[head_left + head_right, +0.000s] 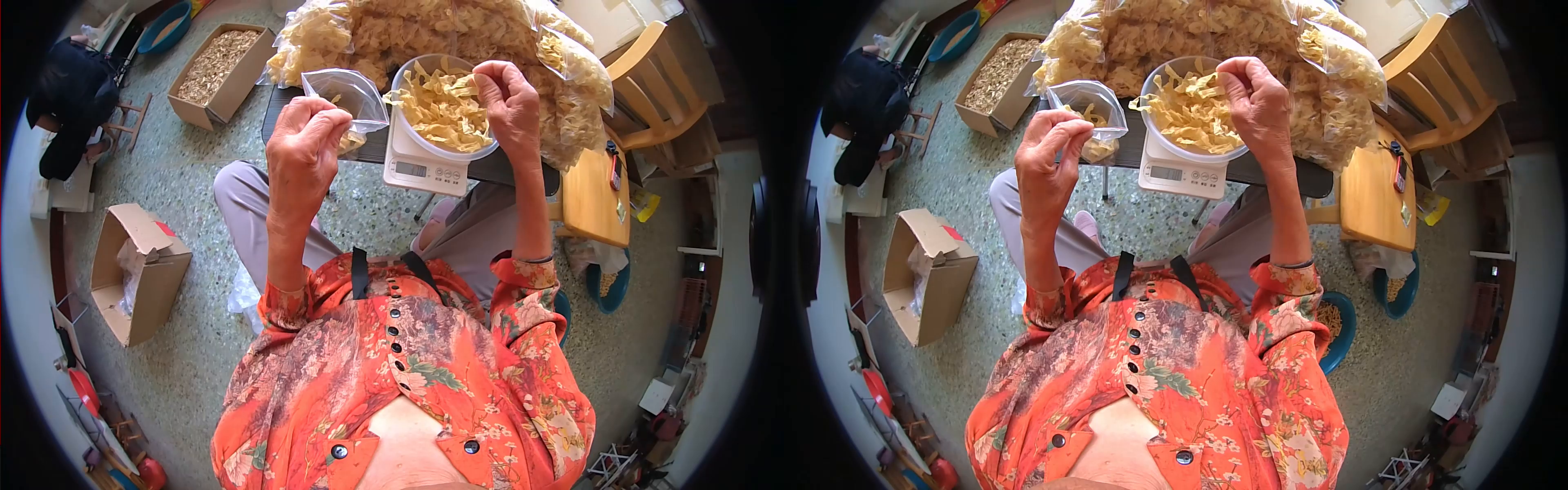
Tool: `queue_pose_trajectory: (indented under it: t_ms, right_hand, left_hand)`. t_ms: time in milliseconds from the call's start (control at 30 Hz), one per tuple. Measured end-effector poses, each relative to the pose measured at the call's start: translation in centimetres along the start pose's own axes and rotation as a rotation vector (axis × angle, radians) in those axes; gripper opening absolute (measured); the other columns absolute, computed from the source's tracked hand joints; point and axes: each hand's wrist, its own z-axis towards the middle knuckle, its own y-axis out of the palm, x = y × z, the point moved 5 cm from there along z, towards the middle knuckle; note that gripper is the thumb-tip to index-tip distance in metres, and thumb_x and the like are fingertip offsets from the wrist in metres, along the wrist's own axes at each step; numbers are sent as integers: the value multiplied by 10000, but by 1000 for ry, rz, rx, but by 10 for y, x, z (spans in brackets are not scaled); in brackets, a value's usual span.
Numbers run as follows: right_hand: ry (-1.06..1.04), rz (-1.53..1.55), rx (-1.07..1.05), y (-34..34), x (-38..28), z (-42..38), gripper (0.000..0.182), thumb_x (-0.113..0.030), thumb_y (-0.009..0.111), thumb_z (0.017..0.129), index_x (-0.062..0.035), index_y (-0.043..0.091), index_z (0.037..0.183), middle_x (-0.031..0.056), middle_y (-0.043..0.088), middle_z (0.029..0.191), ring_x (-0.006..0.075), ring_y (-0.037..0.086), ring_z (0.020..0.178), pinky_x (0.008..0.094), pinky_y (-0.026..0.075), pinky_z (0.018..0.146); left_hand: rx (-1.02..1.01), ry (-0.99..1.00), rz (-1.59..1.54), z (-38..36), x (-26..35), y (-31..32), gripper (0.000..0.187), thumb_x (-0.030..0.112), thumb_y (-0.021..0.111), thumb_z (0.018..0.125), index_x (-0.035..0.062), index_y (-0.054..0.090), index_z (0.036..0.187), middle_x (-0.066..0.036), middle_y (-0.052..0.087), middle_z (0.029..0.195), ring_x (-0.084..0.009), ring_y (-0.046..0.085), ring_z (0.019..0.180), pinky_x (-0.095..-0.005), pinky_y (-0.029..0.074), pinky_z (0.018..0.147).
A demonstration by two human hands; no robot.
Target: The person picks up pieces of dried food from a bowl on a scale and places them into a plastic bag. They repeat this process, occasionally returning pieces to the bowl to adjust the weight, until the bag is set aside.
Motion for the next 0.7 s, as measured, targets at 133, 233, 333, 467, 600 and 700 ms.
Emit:
queue_pose_trajectory:
  t_ms: [133, 233, 333, 467, 600, 700]
  right_hand:
    - [206, 228, 53, -5, 3, -2, 102, -85, 705, 1015, 12, 715, 1045, -5, 694, 857, 45, 628, 742, 213, 519, 679]
    - [216, 154, 49, -5, 0, -2, 107, -83, 694, 1017, 13, 715, 1059, 5, 701, 842, 56, 634, 694, 214, 522, 637]
    - [238, 342, 104, -5, -10, -2, 100, -86, 688, 1023, 4, 712, 1061, 40, 717, 847, 75, 659, 676, 216, 509, 557]
    - [185, 527, 109, 3, -46, -1, 117, -88, 696, 1023, 24, 696, 1059, 69, 713, 866, 98, 670, 682, 229, 553, 595]
    - [172, 826, -10, 33, -76, -4, 134, -84, 690, 1026, 25, 678, 1104, 91, 719, 902, 111, 684, 710, 249, 588, 615]
    - [244, 891, -105, 64, -83, -8, 127, -79, 680, 1030, 27, 675, 1099, 98, 724, 914, 116, 700, 720, 250, 594, 615]
  left_hand:
    - [24, 7, -14, 1, 2, -2, 165, -28, 800, 813, 33, 757, 961, -99, 670, 932, -277, 675, 871, -379, 550, 775]
    - [22, 14, -8, 1, 2, -3, 171, -25, 805, 807, 38, 761, 960, -96, 671, 929, -275, 676, 873, -378, 552, 776]
    - [16, 14, -5, -2, -1, -2, 173, -38, 804, 838, 35, 776, 992, -92, 698, 961, -237, 691, 900, -352, 556, 788]
    - [28, 4, -22, -3, -4, -1, 172, -44, 800, 839, 32, 774, 991, -95, 697, 967, -239, 691, 900, -352, 556, 788]
    - [31, -4, -49, -3, -5, 2, 176, -44, 797, 820, 26, 765, 978, -102, 682, 957, -259, 686, 898, -368, 561, 791]
    - [34, 18, -37, -2, -3, 1, 186, -43, 793, 799, 20, 756, 970, -107, 668, 946, -276, 681, 895, -379, 570, 792]
